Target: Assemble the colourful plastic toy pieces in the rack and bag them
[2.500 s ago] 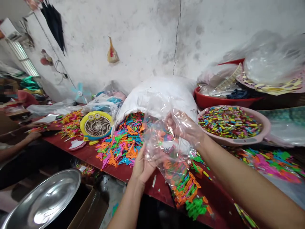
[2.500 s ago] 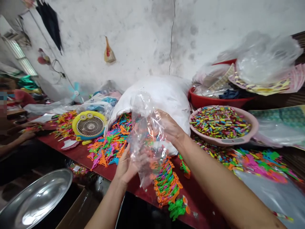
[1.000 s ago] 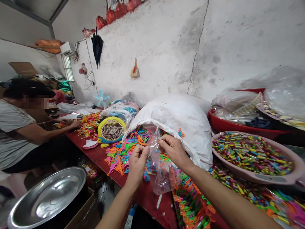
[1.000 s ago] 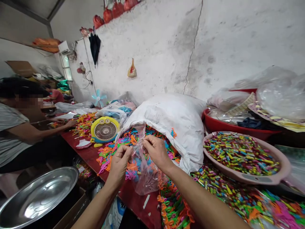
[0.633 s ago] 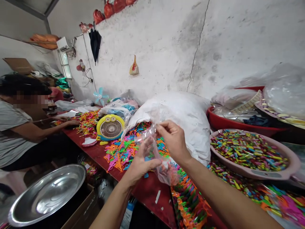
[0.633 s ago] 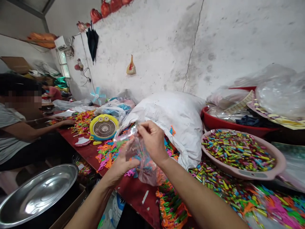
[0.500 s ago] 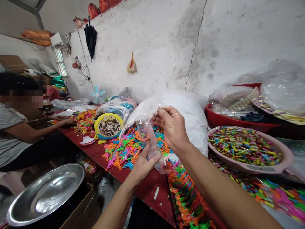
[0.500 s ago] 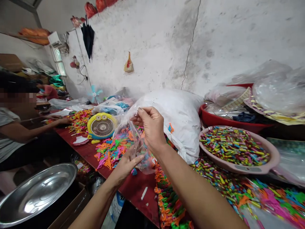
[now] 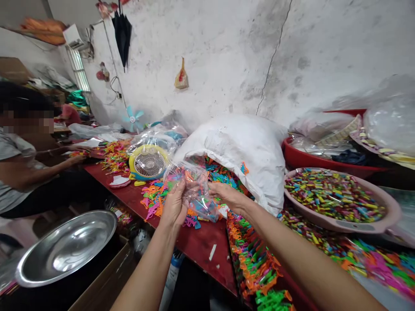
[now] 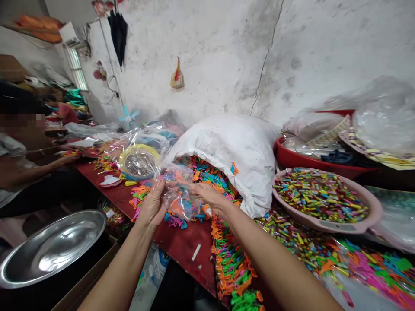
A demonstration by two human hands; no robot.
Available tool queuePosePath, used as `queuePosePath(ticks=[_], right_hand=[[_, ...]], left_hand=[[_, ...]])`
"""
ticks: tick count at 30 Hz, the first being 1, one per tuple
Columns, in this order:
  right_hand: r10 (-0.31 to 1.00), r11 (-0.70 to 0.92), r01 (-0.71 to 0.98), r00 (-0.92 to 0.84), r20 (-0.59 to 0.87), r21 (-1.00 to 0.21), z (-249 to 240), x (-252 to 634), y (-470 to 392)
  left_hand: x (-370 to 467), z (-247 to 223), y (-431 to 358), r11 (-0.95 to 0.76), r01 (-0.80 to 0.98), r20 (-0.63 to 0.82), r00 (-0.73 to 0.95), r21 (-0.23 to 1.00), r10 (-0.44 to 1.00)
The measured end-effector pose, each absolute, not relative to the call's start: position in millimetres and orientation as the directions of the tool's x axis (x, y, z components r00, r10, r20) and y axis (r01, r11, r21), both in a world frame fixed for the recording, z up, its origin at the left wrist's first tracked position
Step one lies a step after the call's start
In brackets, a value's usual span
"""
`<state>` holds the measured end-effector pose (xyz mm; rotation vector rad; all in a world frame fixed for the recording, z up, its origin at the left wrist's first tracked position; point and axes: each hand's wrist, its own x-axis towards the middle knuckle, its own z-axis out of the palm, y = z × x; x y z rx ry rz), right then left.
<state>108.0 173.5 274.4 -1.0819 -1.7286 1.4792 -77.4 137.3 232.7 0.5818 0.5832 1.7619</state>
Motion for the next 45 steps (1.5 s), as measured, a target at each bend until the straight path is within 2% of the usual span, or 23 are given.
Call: queuePosePath(ticks=[3,5,9,12,16,18,20,22,24,25,28,31,34,37,41,42,43,45], right_hand=[[0.797,0.064,0.09,-0.604,-0.003,-0.994,270,93,167],[0.781,0.08,0.035,-0.623,0.041,-0.996,272,85,163],[0.86,0.133,0.006,-0.498,0.112,-0.991,274,76,162],[0.903,0.205,0.045,-0.395,0.171,-0.978,269,80,168],[0.939,0.295,0.149,-0.226,0.257,-0.944,269,90,180],[0.966,0.245,0.104,-0.108,0.234,-0.964,271,94,188],[0.989,0.142,-0.051,-0.029,0.144,-0.989,275,96,193],[0.998,0.058,-0.182,-0.024,0.063,-0.982,276,95,193],[0.998,0.033,-0.217,-0.047,0.045,-0.976,275,90,188],[0.997,0.035,-0.206,-0.064,0.049,-0.978,273,87,183],[0.988,0.087,-0.112,-0.119,0.1,-0.99,264,78,169],[0.973,0.174,-0.007,-0.15,0.173,-0.985,257,79,161],[0.971,0.214,0.028,-0.115,0.21,-0.976,255,92,165],[0.991,0.135,-0.013,-0.004,0.135,-0.991,257,112,177],[0.999,-0.043,-0.11,0.002,-0.043,-0.993,265,131,181],[0.999,-0.012,-0.122,0.04,-0.017,-0.992,268,132,176],[0.992,0.082,-0.117,0.102,0.07,-0.99,273,131,169],[0.901,0.398,-0.024,0.199,0.386,-0.917,285,125,148]], left_hand=[[-73,227,138,-0.248,-0.698,0.114,-0.233,0.671,0.966],[-73,226,136,-0.25,-0.682,0.122,-0.23,0.688,0.965],[-75,227,130,-0.278,-0.664,0.077,-0.315,0.694,0.946],[-83,227,131,-0.292,-0.626,0.031,-0.393,0.723,0.919],[-102,227,133,-0.286,-0.663,0.064,-0.339,0.692,0.939],[-108,225,129,-0.31,-0.695,0.097,-0.329,0.649,0.939],[-104,220,122,-0.327,-0.684,0.161,-0.297,0.652,0.941],[-89,212,113,-0.292,-0.61,0.223,-0.188,0.737,0.956],[-68,206,107,-0.22,-0.492,0.206,-0.083,0.842,0.975],[-58,204,106,-0.196,-0.471,0.174,-0.092,0.86,0.981],[-39,208,112,-0.249,-0.482,0.145,-0.242,0.84,0.959],[-41,218,124,-0.369,-0.469,0.197,-0.376,0.802,0.905],[-55,219,131,-0.438,-0.47,0.217,-0.452,0.766,0.865],[-72,214,133,-0.412,-0.525,0.157,-0.463,0.745,0.873],[-84,211,137,-0.423,-0.503,0.084,-0.564,0.754,0.821],[-83,212,138,-0.454,-0.453,0.103,-0.612,0.767,0.784],[-81,215,138,-0.48,-0.393,0.137,-0.645,0.784,0.752],[-74,224,138,-0.504,-0.275,0.229,-0.648,0.819,0.726]])
